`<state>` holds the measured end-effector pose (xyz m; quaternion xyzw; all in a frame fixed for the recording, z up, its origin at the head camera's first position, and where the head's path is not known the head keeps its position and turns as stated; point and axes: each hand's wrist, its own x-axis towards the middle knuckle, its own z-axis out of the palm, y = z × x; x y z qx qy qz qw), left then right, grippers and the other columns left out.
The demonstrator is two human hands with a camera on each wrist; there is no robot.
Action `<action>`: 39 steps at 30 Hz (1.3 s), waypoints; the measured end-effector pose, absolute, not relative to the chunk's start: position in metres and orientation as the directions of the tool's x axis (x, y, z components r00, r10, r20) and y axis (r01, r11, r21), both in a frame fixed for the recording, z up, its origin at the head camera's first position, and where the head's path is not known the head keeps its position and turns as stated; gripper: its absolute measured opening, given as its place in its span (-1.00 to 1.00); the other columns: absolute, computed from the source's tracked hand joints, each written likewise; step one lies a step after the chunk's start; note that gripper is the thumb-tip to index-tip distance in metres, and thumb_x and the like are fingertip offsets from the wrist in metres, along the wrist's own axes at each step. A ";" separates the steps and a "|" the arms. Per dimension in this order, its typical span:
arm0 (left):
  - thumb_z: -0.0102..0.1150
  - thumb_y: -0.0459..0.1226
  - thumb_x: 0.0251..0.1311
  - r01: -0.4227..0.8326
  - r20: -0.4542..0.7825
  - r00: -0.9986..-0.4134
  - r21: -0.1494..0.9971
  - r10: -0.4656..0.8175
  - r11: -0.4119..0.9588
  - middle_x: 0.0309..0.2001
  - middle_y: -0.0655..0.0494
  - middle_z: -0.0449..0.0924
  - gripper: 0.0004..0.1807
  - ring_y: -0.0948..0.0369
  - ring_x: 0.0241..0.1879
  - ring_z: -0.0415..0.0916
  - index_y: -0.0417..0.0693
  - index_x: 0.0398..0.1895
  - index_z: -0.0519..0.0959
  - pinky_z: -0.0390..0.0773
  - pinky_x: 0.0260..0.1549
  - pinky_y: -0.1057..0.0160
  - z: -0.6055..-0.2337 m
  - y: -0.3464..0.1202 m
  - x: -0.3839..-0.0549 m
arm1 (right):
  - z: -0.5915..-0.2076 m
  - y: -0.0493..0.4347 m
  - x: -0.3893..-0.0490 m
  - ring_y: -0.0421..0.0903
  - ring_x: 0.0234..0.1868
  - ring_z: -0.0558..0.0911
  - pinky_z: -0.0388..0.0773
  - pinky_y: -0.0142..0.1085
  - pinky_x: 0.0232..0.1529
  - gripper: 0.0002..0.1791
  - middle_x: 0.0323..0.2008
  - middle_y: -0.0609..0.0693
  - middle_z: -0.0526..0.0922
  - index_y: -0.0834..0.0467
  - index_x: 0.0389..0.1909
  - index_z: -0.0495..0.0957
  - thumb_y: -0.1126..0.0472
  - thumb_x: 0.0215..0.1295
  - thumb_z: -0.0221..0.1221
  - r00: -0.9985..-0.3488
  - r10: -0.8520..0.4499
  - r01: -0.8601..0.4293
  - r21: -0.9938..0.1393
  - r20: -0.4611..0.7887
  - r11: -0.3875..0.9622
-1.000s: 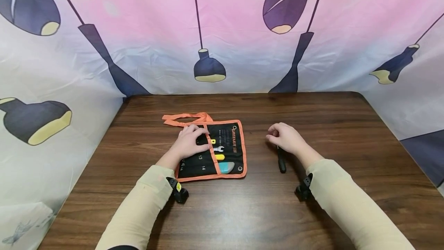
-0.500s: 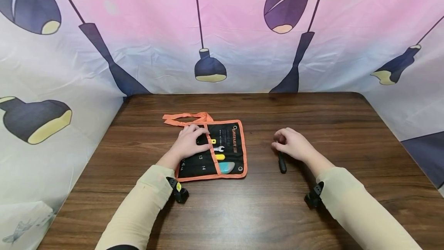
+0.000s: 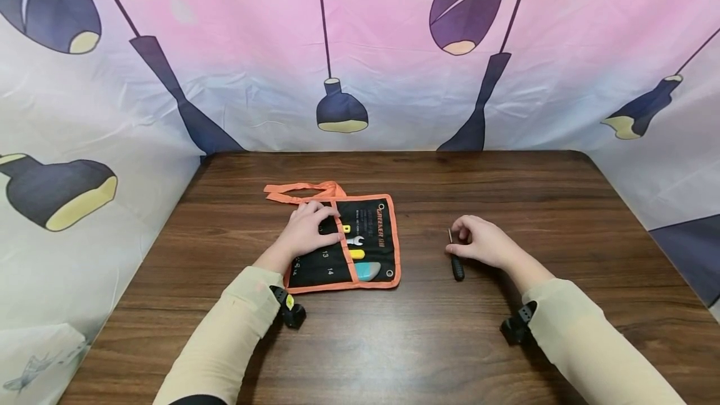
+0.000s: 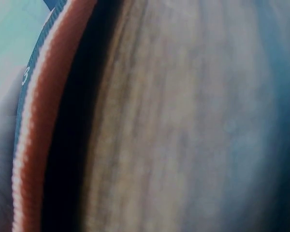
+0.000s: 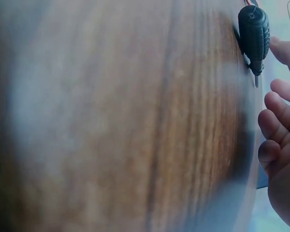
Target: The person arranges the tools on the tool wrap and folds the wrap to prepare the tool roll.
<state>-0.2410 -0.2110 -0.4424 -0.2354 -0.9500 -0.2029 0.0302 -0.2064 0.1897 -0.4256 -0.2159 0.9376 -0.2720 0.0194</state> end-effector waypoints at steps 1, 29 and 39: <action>0.20 0.14 0.08 0.458 0.150 -0.888 0.370 0.434 0.808 -0.04 0.05 0.35 -0.49 0.04 -0.03 0.25 0.17 0.07 0.52 0.21 -0.09 -0.02 -0.443 -0.211 -0.241 | -0.426 0.190 -0.206 -0.16 -0.40 0.43 0.38 -0.22 -0.31 -0.58 -0.38 -0.07 0.46 0.15 -0.19 0.50 -0.03 0.06 0.34 -0.904 -0.421 -0.396 -0.519 0.075 0.757; 0.20 0.16 0.07 0.445 0.150 -0.895 0.378 0.421 0.812 -0.04 0.05 0.36 -0.47 0.04 -0.01 0.25 0.15 0.06 0.53 0.20 -0.05 -0.04 -0.442 -0.210 -0.240 | -0.425 0.194 -0.208 -0.19 -0.40 0.47 0.40 -0.20 -0.28 -0.69 -0.40 -0.12 0.52 0.18 -0.16 0.50 0.14 0.11 0.29 -0.911 -0.400 -0.395 -0.505 0.105 0.767; 0.22 0.13 0.06 0.453 0.165 -0.891 0.370 0.423 0.811 -0.05 0.04 0.36 -0.50 0.04 -0.04 0.25 0.15 0.04 0.53 0.21 -0.08 -0.04 -0.443 -0.211 -0.241 | -0.426 0.200 -0.205 -0.21 -0.51 0.41 0.35 -0.26 -0.40 -0.73 -0.54 -0.16 0.47 0.08 -0.45 0.50 -0.01 0.09 0.30 -0.923 -0.384 -0.348 -0.456 0.015 0.819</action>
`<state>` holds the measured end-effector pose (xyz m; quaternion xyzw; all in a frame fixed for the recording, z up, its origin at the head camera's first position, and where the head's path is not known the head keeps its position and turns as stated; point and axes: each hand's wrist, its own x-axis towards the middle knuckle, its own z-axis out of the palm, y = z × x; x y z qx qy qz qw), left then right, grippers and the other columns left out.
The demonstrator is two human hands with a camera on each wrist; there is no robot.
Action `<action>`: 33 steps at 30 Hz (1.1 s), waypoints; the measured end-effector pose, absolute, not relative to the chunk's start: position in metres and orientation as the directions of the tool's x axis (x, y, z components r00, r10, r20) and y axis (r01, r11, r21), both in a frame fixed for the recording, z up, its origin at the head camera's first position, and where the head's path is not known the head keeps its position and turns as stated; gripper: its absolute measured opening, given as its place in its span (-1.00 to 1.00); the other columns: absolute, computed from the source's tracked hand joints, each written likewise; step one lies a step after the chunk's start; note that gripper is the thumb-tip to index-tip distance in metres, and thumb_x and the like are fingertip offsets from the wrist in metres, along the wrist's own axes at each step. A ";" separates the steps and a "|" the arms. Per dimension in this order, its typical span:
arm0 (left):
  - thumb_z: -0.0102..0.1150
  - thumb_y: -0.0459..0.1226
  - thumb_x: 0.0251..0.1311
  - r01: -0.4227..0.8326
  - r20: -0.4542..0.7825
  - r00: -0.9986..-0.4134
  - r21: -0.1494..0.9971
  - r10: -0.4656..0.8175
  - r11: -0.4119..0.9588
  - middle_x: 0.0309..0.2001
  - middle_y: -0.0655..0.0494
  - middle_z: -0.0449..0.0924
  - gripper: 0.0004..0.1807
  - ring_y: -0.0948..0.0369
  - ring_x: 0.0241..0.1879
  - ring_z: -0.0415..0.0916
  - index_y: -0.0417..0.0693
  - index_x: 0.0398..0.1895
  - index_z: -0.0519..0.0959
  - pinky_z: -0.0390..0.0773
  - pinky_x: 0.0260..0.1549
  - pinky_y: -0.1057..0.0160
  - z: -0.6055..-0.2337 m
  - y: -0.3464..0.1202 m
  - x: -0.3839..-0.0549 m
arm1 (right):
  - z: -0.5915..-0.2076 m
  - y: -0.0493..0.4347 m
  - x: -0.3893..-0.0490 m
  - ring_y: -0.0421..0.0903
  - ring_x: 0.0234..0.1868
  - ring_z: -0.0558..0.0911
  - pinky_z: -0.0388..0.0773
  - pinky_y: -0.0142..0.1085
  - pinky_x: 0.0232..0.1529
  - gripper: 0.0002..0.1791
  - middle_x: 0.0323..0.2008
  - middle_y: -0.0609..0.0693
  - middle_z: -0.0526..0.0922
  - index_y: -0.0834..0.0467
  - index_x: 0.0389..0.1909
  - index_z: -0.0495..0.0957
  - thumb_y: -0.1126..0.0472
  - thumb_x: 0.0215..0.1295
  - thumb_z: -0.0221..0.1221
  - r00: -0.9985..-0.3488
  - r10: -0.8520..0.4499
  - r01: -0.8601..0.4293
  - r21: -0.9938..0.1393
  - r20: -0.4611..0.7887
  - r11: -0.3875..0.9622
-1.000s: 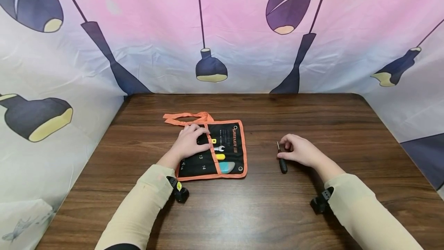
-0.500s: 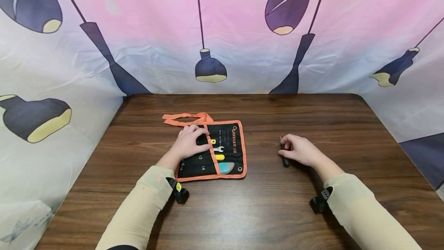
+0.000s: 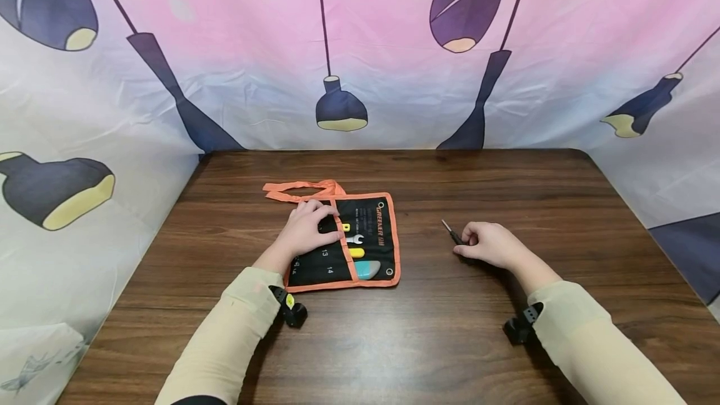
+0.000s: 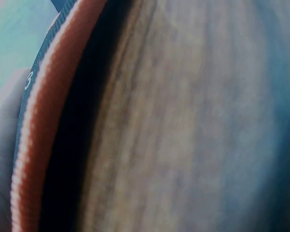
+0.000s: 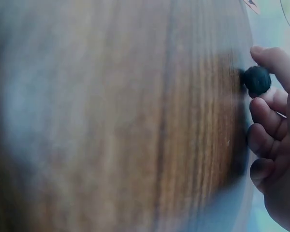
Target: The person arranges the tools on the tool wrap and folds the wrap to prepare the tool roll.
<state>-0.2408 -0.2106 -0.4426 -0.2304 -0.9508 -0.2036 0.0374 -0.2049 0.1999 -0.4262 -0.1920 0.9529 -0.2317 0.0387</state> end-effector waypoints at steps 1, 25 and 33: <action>0.22 0.13 0.06 0.454 0.165 -0.891 0.369 0.424 0.811 -0.05 0.05 0.36 -0.50 0.04 -0.04 0.25 0.15 0.04 0.53 0.21 -0.08 -0.04 -0.443 -0.211 -0.241 | -0.426 0.200 -0.205 -0.22 -0.53 0.40 0.34 -0.28 -0.42 -0.76 -0.56 -0.17 0.46 0.07 -0.47 0.50 0.01 0.09 0.29 -0.923 -0.385 -0.348 -0.456 0.012 0.819; 0.19 0.17 0.06 0.440 0.148 -0.898 0.365 0.415 0.821 -0.05 0.05 0.36 -0.47 0.04 -0.01 0.25 0.16 0.05 0.53 0.21 -0.04 -0.04 -0.441 -0.210 -0.240 | -0.420 0.164 -0.225 -0.12 -0.37 0.46 0.40 -0.19 -0.30 -0.85 -0.40 -0.07 0.48 0.13 -0.34 0.55 0.13 0.15 0.25 -0.912 -0.378 -0.407 -0.478 0.161 0.778; 0.20 0.16 0.06 0.456 0.169 -0.890 0.365 0.424 0.812 -0.05 0.05 0.36 -0.49 0.04 -0.03 0.25 0.15 0.04 0.53 0.22 -0.07 -0.03 -0.441 -0.210 -0.239 | -0.421 0.153 -0.228 -0.10 -0.34 0.46 0.40 -0.18 -0.28 -0.86 -0.38 -0.06 0.48 0.13 -0.33 0.55 0.16 0.16 0.25 -0.898 -0.392 -0.438 -0.500 0.201 0.747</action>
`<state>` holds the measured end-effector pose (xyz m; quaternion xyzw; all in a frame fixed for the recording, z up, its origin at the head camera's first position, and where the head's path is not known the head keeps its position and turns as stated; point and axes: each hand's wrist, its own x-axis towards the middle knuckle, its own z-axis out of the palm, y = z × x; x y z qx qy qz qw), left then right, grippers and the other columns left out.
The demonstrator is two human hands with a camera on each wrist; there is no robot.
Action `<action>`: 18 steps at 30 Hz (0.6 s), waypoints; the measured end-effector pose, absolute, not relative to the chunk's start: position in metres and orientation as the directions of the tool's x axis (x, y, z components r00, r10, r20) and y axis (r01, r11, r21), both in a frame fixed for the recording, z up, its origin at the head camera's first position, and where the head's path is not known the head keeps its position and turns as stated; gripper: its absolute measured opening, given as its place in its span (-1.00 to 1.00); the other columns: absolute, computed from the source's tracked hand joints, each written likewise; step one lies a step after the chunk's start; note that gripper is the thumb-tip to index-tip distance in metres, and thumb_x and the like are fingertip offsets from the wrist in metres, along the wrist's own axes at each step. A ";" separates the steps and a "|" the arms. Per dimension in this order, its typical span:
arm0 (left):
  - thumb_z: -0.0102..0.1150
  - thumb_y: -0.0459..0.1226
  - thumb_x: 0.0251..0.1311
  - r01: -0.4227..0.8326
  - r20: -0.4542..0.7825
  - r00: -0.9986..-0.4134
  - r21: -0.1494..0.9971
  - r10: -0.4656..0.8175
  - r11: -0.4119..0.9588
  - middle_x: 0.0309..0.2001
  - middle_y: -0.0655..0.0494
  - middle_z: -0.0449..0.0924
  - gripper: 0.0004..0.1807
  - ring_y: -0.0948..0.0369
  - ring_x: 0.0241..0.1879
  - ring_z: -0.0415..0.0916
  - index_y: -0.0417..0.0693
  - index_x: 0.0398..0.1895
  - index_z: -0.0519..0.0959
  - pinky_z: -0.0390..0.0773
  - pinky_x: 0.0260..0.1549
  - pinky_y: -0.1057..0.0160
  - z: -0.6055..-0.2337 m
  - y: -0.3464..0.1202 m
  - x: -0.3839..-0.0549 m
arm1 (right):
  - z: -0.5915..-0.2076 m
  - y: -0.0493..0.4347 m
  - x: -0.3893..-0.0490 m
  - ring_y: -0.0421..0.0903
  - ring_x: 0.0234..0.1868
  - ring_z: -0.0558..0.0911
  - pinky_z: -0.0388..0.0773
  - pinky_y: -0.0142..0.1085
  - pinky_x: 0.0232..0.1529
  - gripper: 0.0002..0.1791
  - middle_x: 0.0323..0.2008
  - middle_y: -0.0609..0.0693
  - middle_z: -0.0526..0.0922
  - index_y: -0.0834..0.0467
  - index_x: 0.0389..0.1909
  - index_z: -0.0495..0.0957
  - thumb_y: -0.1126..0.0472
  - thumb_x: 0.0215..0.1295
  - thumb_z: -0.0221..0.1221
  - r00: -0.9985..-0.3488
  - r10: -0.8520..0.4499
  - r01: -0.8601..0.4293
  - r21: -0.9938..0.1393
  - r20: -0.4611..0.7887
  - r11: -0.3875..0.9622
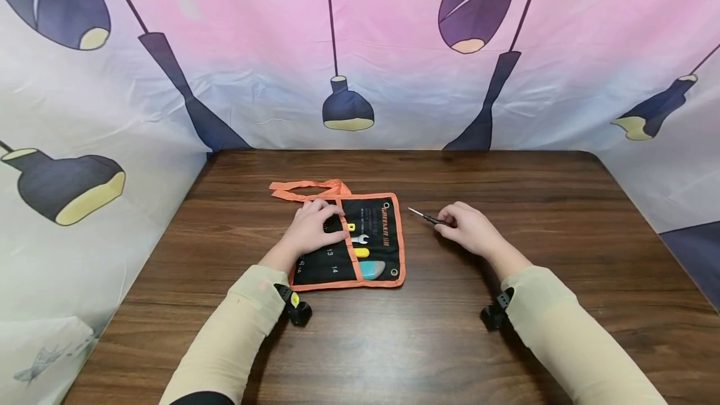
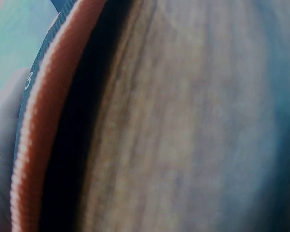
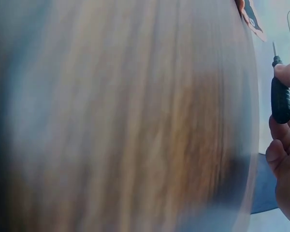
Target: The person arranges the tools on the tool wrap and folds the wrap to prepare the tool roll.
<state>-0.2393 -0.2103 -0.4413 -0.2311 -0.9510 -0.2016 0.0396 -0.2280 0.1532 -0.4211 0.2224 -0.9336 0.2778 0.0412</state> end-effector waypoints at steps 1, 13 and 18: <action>0.20 0.16 0.06 0.456 0.170 -0.890 0.364 0.423 0.812 -0.06 0.05 0.36 -0.49 0.04 -0.03 0.25 0.15 0.04 0.54 0.22 -0.07 -0.03 -0.442 -0.210 -0.239 | -0.421 0.152 -0.229 -0.10 -0.33 0.46 0.40 -0.18 -0.27 -0.86 -0.38 -0.06 0.48 0.13 -0.33 0.56 0.15 0.17 0.25 -0.896 -0.396 -0.441 -0.497 0.199 0.747; 0.20 0.15 0.07 0.448 0.161 -0.894 0.365 0.419 0.816 -0.05 0.06 0.36 -0.50 0.06 -0.03 0.25 0.17 0.03 0.54 0.22 -0.08 -0.01 -0.441 -0.211 -0.239 | -0.417 0.129 -0.239 -0.10 -0.30 0.45 0.41 -0.17 -0.22 -0.84 -0.33 -0.04 0.47 0.12 -0.28 0.57 0.11 0.23 0.21 -0.891 -0.423 -0.446 -0.489 0.165 0.750; 0.19 0.16 0.08 0.447 0.153 -0.894 0.361 0.421 0.818 -0.04 0.07 0.36 -0.50 0.06 -0.01 0.24 0.17 0.04 0.53 0.22 -0.08 -0.01 -0.441 -0.210 -0.239 | -0.416 0.119 -0.243 -0.10 -0.29 0.45 0.41 -0.16 -0.20 -0.86 -0.32 -0.04 0.46 0.11 -0.28 0.57 0.12 0.26 0.20 -0.888 -0.433 -0.450 -0.486 0.156 0.749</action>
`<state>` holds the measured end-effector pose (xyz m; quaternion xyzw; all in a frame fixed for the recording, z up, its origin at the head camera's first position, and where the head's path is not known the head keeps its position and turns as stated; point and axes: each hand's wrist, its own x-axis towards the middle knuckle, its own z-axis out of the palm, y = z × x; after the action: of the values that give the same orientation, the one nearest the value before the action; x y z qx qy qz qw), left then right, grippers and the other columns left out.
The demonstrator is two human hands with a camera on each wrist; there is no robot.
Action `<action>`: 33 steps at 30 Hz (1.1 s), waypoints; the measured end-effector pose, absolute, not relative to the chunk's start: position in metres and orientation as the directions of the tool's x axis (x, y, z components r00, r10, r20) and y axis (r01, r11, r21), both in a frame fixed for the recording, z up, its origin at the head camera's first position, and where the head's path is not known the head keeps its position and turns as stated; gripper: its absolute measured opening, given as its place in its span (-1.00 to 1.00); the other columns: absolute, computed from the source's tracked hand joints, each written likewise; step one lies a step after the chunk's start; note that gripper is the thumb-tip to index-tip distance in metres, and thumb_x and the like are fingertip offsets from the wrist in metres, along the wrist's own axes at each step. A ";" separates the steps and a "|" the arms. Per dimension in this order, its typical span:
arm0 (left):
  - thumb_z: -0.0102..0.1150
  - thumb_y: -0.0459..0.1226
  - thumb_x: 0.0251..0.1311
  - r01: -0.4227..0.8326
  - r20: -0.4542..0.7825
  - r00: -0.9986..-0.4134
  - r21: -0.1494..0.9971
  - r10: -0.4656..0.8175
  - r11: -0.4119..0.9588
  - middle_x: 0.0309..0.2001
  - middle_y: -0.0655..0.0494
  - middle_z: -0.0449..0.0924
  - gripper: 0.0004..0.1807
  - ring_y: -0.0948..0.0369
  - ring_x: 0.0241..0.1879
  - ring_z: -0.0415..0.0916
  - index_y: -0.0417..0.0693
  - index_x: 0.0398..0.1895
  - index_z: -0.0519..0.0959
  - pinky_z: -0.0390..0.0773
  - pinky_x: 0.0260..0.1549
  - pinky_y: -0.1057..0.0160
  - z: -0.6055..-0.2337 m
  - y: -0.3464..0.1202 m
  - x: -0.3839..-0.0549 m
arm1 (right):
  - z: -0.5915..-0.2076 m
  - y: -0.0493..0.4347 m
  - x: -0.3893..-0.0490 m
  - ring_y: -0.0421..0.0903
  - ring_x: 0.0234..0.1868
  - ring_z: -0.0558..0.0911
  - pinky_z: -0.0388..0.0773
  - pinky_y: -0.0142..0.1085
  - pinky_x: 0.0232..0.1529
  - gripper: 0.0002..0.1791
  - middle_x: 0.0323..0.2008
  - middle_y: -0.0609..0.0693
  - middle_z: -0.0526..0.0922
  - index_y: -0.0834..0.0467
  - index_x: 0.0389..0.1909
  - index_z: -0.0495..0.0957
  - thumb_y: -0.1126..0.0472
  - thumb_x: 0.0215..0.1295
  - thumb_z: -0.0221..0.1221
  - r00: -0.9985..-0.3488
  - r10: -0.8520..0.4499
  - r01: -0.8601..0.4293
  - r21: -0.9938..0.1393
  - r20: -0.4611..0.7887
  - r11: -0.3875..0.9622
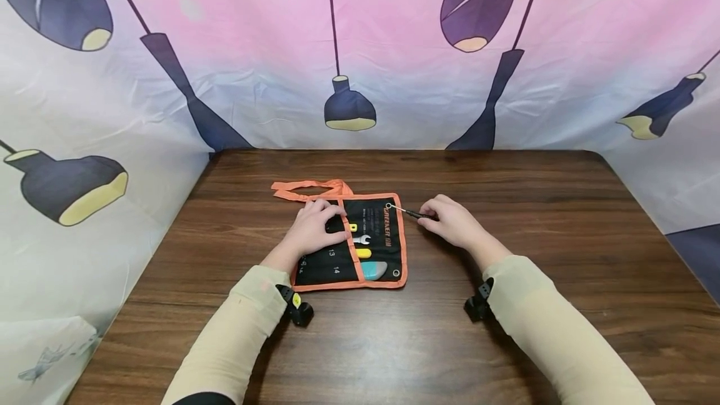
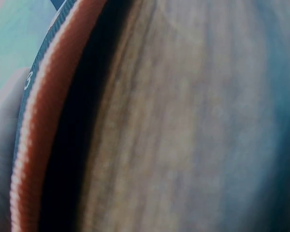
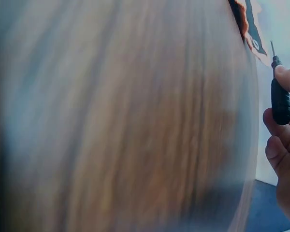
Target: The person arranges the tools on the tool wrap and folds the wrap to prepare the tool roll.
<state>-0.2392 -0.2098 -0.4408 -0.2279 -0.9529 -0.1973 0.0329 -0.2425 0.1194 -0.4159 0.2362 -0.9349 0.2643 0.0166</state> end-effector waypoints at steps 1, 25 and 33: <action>0.19 0.15 0.08 0.448 0.152 -0.894 0.359 0.422 0.819 -0.03 0.07 0.36 -0.50 0.06 -0.01 0.24 0.18 0.04 0.53 0.22 -0.08 0.00 -0.441 -0.210 -0.239 | -0.415 0.117 -0.243 -0.10 -0.29 0.45 0.42 -0.16 -0.19 -0.86 -0.31 -0.04 0.47 0.11 -0.28 0.57 0.12 0.26 0.20 -0.886 -0.437 -0.454 -0.485 0.156 0.747; 0.21 0.13 0.08 0.449 0.148 -0.893 0.367 0.425 0.815 -0.02 0.04 0.36 -0.51 0.05 0.02 0.24 0.14 0.03 0.54 0.22 -0.08 -0.01 -0.438 -0.209 -0.238 | -0.414 0.068 -0.255 -0.12 -0.28 0.48 0.46 -0.20 -0.19 -0.79 -0.21 -0.01 0.46 0.12 -0.15 0.60 0.10 0.32 0.14 -0.825 -0.552 -0.557 -0.349 0.122 0.754; 0.20 0.15 0.08 0.452 0.156 -0.892 0.358 0.425 0.817 -0.07 0.06 0.36 -0.50 0.07 -0.03 0.25 0.14 0.03 0.54 0.22 -0.10 0.00 -0.439 -0.208 -0.239 | -0.410 0.054 -0.257 -0.12 -0.28 0.45 0.43 -0.22 -0.20 -0.79 -0.20 -0.01 0.45 0.07 -0.12 0.60 0.09 0.33 0.13 -0.819 -0.569 -0.557 -0.335 0.073 0.760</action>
<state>-0.2388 -0.2083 -0.4385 -0.2302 -0.9525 -0.1964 0.0342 -0.2574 0.0539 -0.4097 0.3003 -0.9379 0.1730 -0.0166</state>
